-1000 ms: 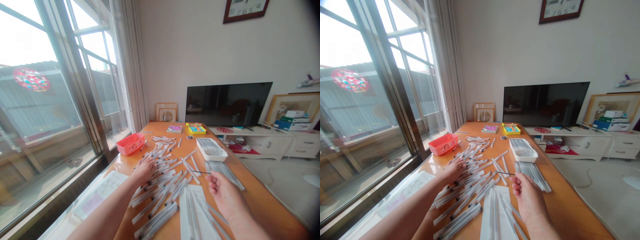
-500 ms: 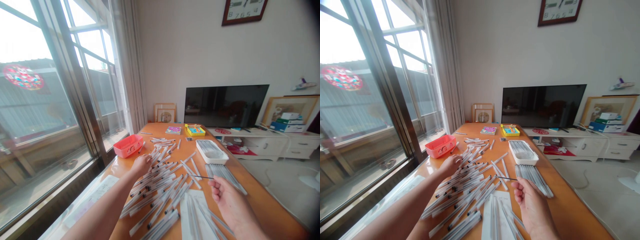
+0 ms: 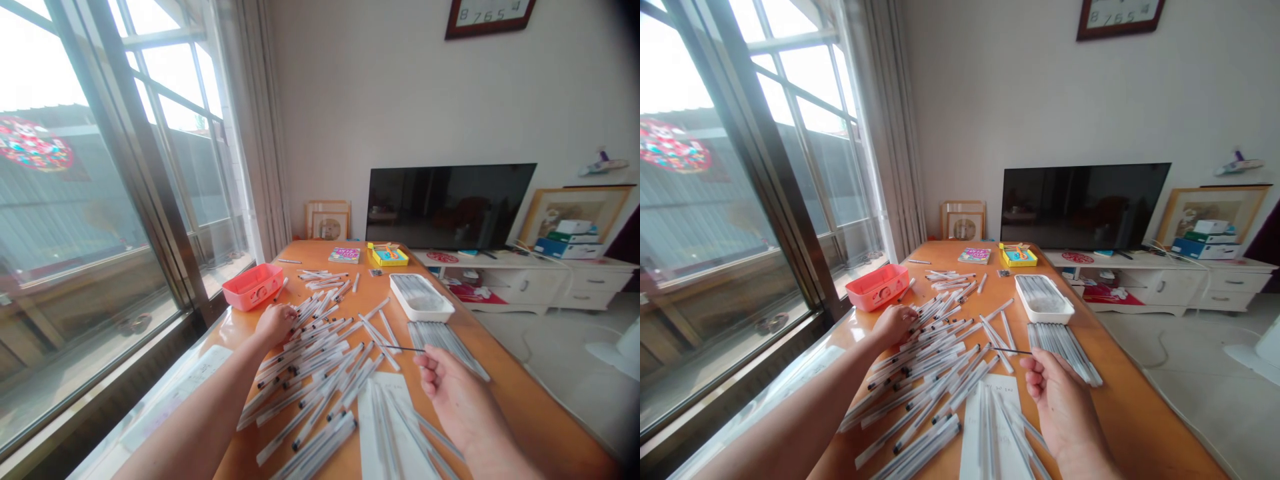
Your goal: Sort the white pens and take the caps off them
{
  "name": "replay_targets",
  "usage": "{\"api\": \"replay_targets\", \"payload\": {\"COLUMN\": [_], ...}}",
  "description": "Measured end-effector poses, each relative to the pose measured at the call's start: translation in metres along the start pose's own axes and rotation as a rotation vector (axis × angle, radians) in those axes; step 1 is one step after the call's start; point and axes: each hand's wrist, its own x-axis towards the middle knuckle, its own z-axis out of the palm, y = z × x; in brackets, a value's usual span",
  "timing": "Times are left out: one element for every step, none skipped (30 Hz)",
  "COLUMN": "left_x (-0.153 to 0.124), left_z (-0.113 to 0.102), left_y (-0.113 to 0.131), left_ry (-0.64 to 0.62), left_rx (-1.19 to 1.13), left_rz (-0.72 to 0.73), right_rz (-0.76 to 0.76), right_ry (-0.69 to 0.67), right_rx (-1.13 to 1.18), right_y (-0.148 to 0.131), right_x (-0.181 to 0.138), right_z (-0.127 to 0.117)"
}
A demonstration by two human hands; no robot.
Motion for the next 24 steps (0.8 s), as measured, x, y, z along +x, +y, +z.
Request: {"api": "replay_targets", "payload": {"left_x": [-0.001,-0.002,-0.002,-0.002,-0.002,-0.002,-0.001,0.0,0.0,0.001,0.002,0.002,0.002,0.001,0.001,0.0,-0.001,-0.002,-0.002,-0.003,-0.004,-0.004,-0.005,-0.006], "left_z": [0.0,-0.001,-0.001,-0.001,0.0,0.0,0.001,0.001,0.002,0.002,0.002,0.001,0.001,-0.001,-0.002,-0.004,-0.005,-0.007,-0.008,-0.009,-0.01,-0.01,-0.01,-0.01], "left_y": [-0.003,-0.007,-0.01,-0.013,-0.016,-0.02,-0.023,-0.026,-0.03,-0.033,-0.036,-0.039,-0.042,-0.045,-0.047,-0.05,-0.052,-0.054,-0.056,-0.058,-0.059,-0.061,-0.062,-0.062], "left_ry": [0.017,0.036,0.058,0.081,0.106,0.129,0.152,0.174,0.194,0.211,0.225,0.234,0.241,0.245,0.249,0.254,0.259,0.264,0.268,0.271,0.269,0.264,0.255,0.243], "left_rx": [-0.002,-0.006,-0.012,-0.021,-0.03,-0.041,-0.053,-0.067,-0.082,-0.096,-0.11,-0.12,-0.129,-0.134,-0.137,-0.137,-0.134,-0.127,-0.118,-0.107,-0.095,-0.084,-0.073,-0.065], "left_rz": [-0.022,-0.044,-0.065,-0.083,-0.101,-0.119,-0.137,-0.153,-0.17,-0.187,-0.204,-0.221,-0.237,-0.253,-0.268,-0.282,-0.297,-0.313,-0.328,-0.344,-0.359,-0.371,-0.381,-0.386], "right_rz": [0.004,0.006,0.008,0.01,0.012,0.013,0.012,0.01,0.007,0.003,0.003,0.004,0.005,0.004,0.003,0.002,0.001,0.002,0.005,0.006,0.007,0.009,0.011,0.015], "right_ry": [-0.004,-0.008,-0.014,-0.019,-0.023,-0.025,-0.025,-0.023,-0.02,-0.016,-0.015,-0.014,-0.013,-0.014,-0.014,-0.014,-0.013,-0.012,-0.012,-0.011,-0.009,-0.007,-0.006,-0.006], "right_rx": [0.0,0.001,0.002,0.004,0.005,0.006,0.006,0.007,0.008,0.01,0.011,0.011,0.012,0.011,0.009,0.009,0.008,0.008,0.009,0.01,0.01,0.01,0.011,0.012], "right_y": [0.0,-0.001,-0.001,-0.002,-0.002,-0.003,-0.003,-0.003,-0.004,-0.004,-0.004,-0.004,-0.004,-0.004,-0.004,-0.004,-0.004,-0.004,-0.004,-0.004,-0.004,-0.003,-0.003,-0.003], "right_x": [0.0,-0.001,-0.001,-0.002,-0.002,-0.003,-0.004,-0.004,-0.004,-0.005,-0.005,-0.005,-0.005,-0.005,-0.005,-0.005,-0.005,-0.005,-0.004,-0.004,-0.003,-0.003,-0.003,-0.003], "right_z": [0.0,0.001,0.001,0.001,0.001,0.0,0.0,0.0,0.0,0.0,0.0,0.0,0.0,0.0,0.001,0.001,0.0,0.0,0.0,0.0,0.0,0.0,0.0,0.0]}}
